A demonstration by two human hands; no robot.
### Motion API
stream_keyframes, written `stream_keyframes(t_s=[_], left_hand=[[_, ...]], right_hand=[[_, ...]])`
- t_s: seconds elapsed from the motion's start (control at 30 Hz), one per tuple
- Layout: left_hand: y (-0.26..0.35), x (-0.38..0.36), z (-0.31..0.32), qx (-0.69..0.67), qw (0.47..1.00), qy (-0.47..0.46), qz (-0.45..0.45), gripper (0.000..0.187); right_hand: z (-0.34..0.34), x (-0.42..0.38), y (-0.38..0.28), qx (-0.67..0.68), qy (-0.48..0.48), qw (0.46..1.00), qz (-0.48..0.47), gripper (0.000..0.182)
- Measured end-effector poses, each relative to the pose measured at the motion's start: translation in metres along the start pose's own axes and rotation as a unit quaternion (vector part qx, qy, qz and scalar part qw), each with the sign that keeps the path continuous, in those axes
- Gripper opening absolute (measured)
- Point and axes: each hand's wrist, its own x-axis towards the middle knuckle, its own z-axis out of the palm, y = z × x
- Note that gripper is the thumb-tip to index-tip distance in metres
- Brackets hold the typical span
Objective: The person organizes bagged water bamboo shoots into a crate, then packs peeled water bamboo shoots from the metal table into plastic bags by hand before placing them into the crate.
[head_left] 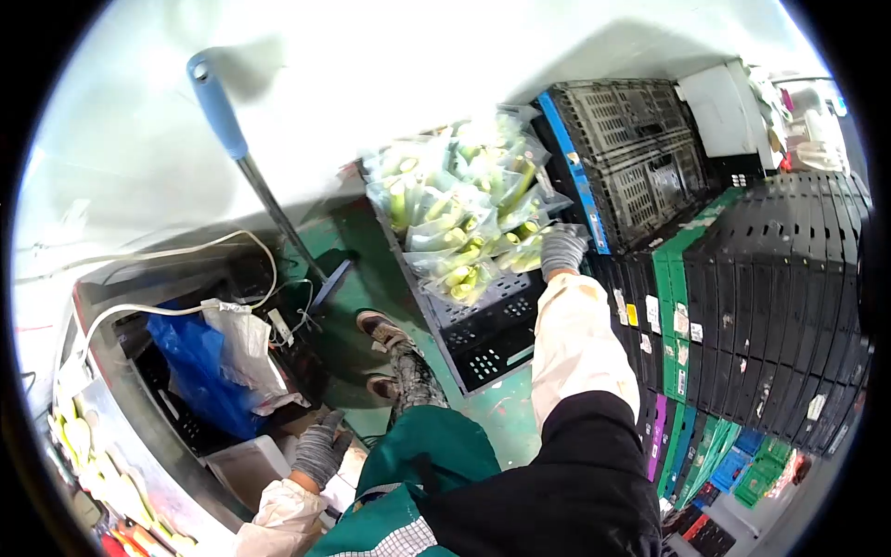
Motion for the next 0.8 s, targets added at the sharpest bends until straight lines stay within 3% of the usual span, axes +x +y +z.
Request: stream_keyframes(t_s=[0.03, 0.1, 0.13, 0.17, 0.2, 0.23, 0.27, 0.3, 0.33, 0.37, 0.43, 0.47, 0.5, 0.6, 0.67, 0.73, 0.8], left_hand=[[0.003, -0.002, -0.002, 0.008, 1.000, -0.007, -0.011, 0.038], [0.006, -0.007, -0.006, 0.014, 1.000, 0.009, -0.002, 0.040], [0.013, -0.010, -0.012, 0.024, 0.999, 0.020, 0.015, 0.041], [0.021, -0.014, -0.020, 0.033, 0.999, -0.016, -0.029, 0.044], [0.025, -0.021, -0.024, 0.011, 1.000, 0.004, -0.028, 0.046], [0.026, -0.027, -0.029, -0.014, 0.999, 0.027, -0.014, 0.045], [0.045, -0.037, -0.050, -0.036, 0.999, 0.022, -0.030, 0.043], [0.040, -0.047, -0.045, -0.059, 0.994, 0.094, 0.015, 0.039], [0.043, -0.056, -0.045, -0.007, 0.994, 0.111, -0.015, 0.034], [0.041, -0.071, -0.048, -0.041, 0.985, 0.168, 0.023, 0.032], [0.039, -0.095, -0.059, -0.062, 0.935, 0.332, 0.106, 0.036], [0.036, -0.118, -0.064, -0.060, 0.927, 0.362, 0.078, 0.036], [0.037, -0.137, -0.070, -0.062, 0.923, 0.375, 0.064, 0.036], [0.028, -0.206, -0.088, -0.040, 0.875, 0.483, 0.024, 0.036], [0.007, -0.244, -0.066, -0.051, 0.826, 0.560, -0.045, 0.032], [-0.020, -0.287, -0.042, -0.030, 0.803, 0.564, -0.192, 0.025], [-0.037, -0.326, -0.017, -0.107, 0.713, 0.651, -0.237, 0.018]], right_hand=[[0.013, 0.006, -0.003, 0.056, 0.058, 0.995, 0.051, 0.026], [0.016, 0.000, -0.004, 0.125, 0.049, 0.989, 0.055, 0.031], [0.036, 0.004, 0.000, 0.034, 0.155, 0.987, 0.022, 0.029], [0.041, 0.033, 0.002, 0.039, 0.015, 0.996, 0.084, 0.024], [0.053, 0.027, 0.012, 0.026, 0.173, 0.984, -0.024, 0.016], [0.006, -0.002, 0.006, 0.059, 0.172, 0.982, -0.054, 0.014], [-0.030, -0.030, -0.005, 0.132, 0.094, 0.986, -0.041, 0.013], [-0.022, -0.042, 0.001, 0.298, 0.122, 0.942, -0.098, 0.021], [-0.041, -0.074, 0.000, 0.324, 0.212, 0.910, -0.146, 0.040], [-0.050, -0.092, -0.009, 0.320, 0.206, 0.911, -0.157, 0.057], [-0.112, -0.163, -0.038, 0.298, 0.159, 0.929, -0.153, 0.056], [-0.087, -0.175, -0.046, 0.337, 0.197, 0.896, -0.214, 0.054], [-0.095, -0.204, -0.062, 0.473, 0.131, 0.824, -0.284, 0.047], [-0.154, -0.317, -0.114, 0.536, -0.019, 0.718, -0.444, 0.016], [-0.180, -0.362, -0.144, 0.503, 0.036, 0.601, -0.620, 0.012], [-0.239, -0.418, -0.165, 0.451, 0.006, 0.545, -0.707, 0.013], [-0.277, -0.457, -0.194, 0.424, 0.017, 0.461, -0.779, 0.013]])
